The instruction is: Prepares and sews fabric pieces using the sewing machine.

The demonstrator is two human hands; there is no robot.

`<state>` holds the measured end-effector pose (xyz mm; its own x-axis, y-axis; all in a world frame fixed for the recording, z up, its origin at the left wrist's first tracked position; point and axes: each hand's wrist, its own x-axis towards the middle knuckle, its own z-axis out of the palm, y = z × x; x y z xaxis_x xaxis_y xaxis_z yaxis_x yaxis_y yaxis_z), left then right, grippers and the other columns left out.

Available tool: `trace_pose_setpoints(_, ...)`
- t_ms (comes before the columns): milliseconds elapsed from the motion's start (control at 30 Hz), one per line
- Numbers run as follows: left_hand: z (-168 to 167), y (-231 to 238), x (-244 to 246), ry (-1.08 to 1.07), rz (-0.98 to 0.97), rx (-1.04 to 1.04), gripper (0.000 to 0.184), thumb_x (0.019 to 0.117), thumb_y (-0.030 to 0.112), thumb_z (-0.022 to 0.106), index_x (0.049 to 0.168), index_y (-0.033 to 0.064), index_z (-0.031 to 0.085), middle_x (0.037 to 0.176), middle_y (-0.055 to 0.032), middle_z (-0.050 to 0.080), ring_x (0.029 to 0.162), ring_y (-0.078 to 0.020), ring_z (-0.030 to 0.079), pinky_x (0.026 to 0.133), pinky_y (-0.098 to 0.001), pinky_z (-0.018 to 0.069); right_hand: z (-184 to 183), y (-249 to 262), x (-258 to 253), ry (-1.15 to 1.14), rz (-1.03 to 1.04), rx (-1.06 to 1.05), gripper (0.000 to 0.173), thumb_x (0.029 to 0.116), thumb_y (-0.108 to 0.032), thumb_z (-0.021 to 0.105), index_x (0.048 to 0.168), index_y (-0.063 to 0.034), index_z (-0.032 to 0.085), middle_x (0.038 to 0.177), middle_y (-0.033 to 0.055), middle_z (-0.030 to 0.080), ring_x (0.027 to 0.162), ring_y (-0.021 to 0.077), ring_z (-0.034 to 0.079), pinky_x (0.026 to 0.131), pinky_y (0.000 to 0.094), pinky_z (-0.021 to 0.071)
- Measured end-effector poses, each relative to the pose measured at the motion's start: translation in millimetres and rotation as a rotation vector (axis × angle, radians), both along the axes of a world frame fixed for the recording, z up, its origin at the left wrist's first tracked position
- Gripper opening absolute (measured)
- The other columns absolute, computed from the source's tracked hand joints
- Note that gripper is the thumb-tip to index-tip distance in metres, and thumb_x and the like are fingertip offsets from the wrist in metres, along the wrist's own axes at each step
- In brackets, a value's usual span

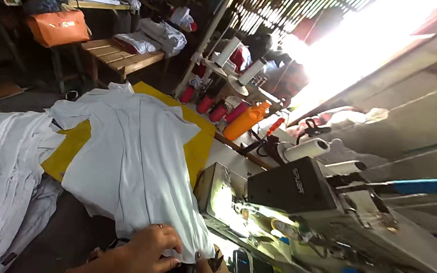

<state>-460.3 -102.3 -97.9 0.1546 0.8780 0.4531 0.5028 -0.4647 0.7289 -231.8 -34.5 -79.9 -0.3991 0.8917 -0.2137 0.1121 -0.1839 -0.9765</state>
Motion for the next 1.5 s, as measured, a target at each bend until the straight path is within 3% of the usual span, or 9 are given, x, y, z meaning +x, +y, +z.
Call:
trace_pose_setpoints(233,29.1,13.1,30.2,-0.02,0.085,-0.254,0.054,0.0779,0.036,0.087,0.115,0.0025,0.066,0.121,-0.0197,0.063,0.096,-0.0327,0.068,0.078,-0.0482,0.059,12.5,-2.0,-19.8,0.036,0.034,0.36,0.029,0.0857,0.006,0.07,0.111,-0.0031,0.059,0.091,-0.0045,0.073,0.081,0.0021,0.07,0.075,0.0235,0.0612)
trace_pose_setpoints(567,20.5,10.4,37.6,-0.032,0.176,0.025,0.027,0.0895,0.024,0.072,0.108,0.0059,0.065,0.112,-0.0121,0.069,0.099,-0.0189,0.07,0.081,-0.0318,0.0599,23.7,-2.9,-9.4,0.068,0.109,0.23,0.033,0.0907,0.004,0.065,0.123,0.0007,0.057,0.081,-0.0056,0.07,0.064,0.0006,0.064,0.06,0.0208,0.0563)
trace_pose_setpoints(733,14.3,15.1,41.7,0.305,0.36,0.317,0.016,0.096,0.021,0.056,0.098,0.0112,0.068,0.098,-0.0061,0.075,0.084,-0.0156,0.073,0.066,-0.0282,0.058,28.6,-7.9,-9.5,0.081,0.119,0.191,0.038,0.0913,0.009,0.058,0.129,0.0026,0.053,0.075,-0.0065,0.071,0.058,0.0001,0.062,0.055,0.0198,0.0546)
trace_pose_setpoints(867,15.6,16.7,36.9,0.189,0.354,0.255,0.018,0.0961,0.016,0.055,0.097,0.0101,0.071,0.098,-0.0041,0.076,0.078,-0.013,0.073,0.062,-0.0274,0.0574,20.8,-7.5,-13.3,0.129,-0.004,0.117,0.035,0.091,0.011,0.054,0.125,0.0025,0.057,0.066,-0.006,0.067,0.051,0.0016,0.06,0.051,0.0194,0.0532)
trace_pose_setpoints(967,23.4,14.6,24.3,-0.116,0.303,0.065,0.014,0.0963,0.012,0.057,0.105,0.0054,0.066,0.092,-0.0077,0.071,0.078,-0.0125,0.069,0.07,-0.0263,0.059,8.3,-3.8,-21.7,0.145,-0.11,0.137,0.029,0.0903,0.006,0.046,0.117,-0.0057,0.052,0.069,-0.0097,0.061,0.054,-0.0018,0.055,0.053,0.0175,0.0494)
trace_pose_setpoints(1067,17.0,20.8,5.3,0.208,0.337,0.254,0.014,0.1008,0.017,0.056,0.107,0.0113,0.068,0.093,-0.0055,0.069,0.095,-0.0204,0.067,0.088,-0.0337,0.0551,3.6,-3.2,-28.9,-0.103,0.034,0.579,0.043,0.0873,0.001,0.063,0.128,0.0093,0.05,0.097,0.0039,0.065,0.075,-0.0025,0.061,0.069,0.0156,0.0538)
trace_pose_setpoints(1167,20.2,21.0,-32.0,0.374,0.506,0.421,0.016,0.1016,0.017,0.056,0.104,0.0136,0.071,0.085,-0.0054,0.066,0.089,-0.0242,0.065,0.088,-0.0386,0.0529,5.0,4.7,-38.9,-0.362,0.056,1.046,0.037,0.0797,-0.007,0.072,0.113,0.008,0.066,0.09,0.0157,0.073,0.071,0.0108,0.069,0.068,0.0239,0.0588)
trace_pose_setpoints(1367,27.2,5.7,-40.9,0.179,0.472,0.172,0.054,0.0857,0.048,0.072,0.127,0.0138,0.064,0.136,-0.0131,0.063,0.131,-0.0314,0.057,0.106,-0.0561,0.0464,17.2,4.5,-49.7,-0.215,0.092,0.962,0.027,0.0783,-0.002,0.07,0.104,0.0059,0.068,0.081,0.0089,0.07,0.066,-0.0009,0.062,0.064,0.013,0.0529)
trace_pose_setpoints(1500,-3.2,12.6,-28.2,0.209,0.513,0.232,0.043,0.0865,0.015,0.064,0.13,0.0148,0.064,0.137,-0.0122,0.065,0.135,-0.0318,0.057,0.112,-0.0589,0.0412,26.0,-7.1,-54.7,-0.227,0.132,1.05,0.019,0.0816,-0.007,0.069,0.099,0.0004,0.069,0.08,0.0078,0.07,0.07,0.0028,0.064,0.069,0.0152,0.0546)
